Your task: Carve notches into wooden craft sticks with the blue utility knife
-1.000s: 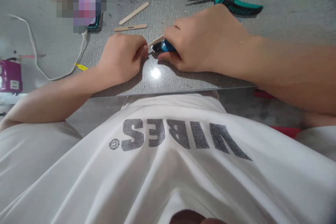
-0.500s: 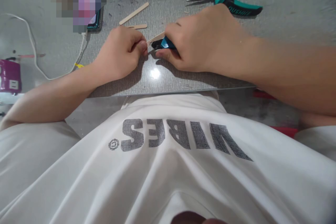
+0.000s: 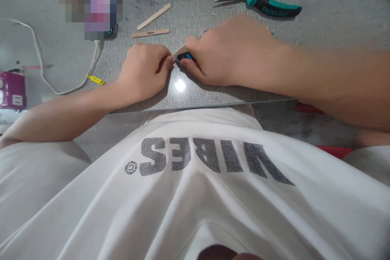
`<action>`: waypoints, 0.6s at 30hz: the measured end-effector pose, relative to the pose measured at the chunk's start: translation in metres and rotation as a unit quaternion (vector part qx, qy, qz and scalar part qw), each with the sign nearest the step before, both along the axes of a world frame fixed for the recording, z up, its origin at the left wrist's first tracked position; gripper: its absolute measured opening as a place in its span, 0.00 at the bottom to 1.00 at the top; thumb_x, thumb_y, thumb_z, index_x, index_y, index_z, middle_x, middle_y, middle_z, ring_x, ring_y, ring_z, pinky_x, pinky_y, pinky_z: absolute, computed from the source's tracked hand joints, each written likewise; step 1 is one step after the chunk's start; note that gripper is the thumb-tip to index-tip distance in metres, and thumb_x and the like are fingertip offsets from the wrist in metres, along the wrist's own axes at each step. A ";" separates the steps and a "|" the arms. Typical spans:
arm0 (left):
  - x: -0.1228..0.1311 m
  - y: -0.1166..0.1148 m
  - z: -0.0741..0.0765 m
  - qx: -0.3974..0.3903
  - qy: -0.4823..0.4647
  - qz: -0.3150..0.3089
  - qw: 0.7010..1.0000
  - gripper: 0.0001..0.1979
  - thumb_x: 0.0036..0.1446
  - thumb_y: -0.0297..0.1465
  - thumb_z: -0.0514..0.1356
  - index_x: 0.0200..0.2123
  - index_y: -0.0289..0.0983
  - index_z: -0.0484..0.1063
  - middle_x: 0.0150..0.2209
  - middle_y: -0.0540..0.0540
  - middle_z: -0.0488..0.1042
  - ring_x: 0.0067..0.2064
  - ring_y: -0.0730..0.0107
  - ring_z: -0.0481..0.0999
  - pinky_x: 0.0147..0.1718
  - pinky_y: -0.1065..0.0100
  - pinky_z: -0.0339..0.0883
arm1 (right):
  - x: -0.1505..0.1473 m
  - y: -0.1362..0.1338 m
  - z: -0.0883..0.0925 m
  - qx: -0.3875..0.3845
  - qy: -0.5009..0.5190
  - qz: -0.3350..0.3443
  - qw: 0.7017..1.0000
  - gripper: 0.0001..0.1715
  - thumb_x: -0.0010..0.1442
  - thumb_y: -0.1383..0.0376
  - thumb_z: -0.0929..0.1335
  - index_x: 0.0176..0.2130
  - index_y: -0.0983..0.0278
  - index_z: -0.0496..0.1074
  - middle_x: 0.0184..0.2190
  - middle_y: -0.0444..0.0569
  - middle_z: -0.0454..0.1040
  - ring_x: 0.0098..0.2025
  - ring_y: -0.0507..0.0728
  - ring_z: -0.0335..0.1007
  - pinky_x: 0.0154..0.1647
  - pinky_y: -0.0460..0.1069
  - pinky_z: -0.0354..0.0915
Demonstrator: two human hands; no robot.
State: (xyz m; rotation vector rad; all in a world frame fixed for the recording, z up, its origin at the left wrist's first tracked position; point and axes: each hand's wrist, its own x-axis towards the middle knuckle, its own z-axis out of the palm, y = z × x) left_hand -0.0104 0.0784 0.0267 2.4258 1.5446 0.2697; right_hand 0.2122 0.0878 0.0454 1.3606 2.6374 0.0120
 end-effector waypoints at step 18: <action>0.007 0.001 0.009 -0.055 0.005 0.039 0.998 0.18 0.70 0.41 0.53 0.36 0.45 0.81 0.34 0.43 0.83 0.44 0.49 0.83 0.47 0.50 0.68 | 0.008 0.010 -0.001 -0.011 0.019 0.015 1.000 0.37 0.79 0.45 0.54 0.57 0.65 0.80 0.47 0.64 0.85 0.52 0.76 0.85 0.47 0.65 0.78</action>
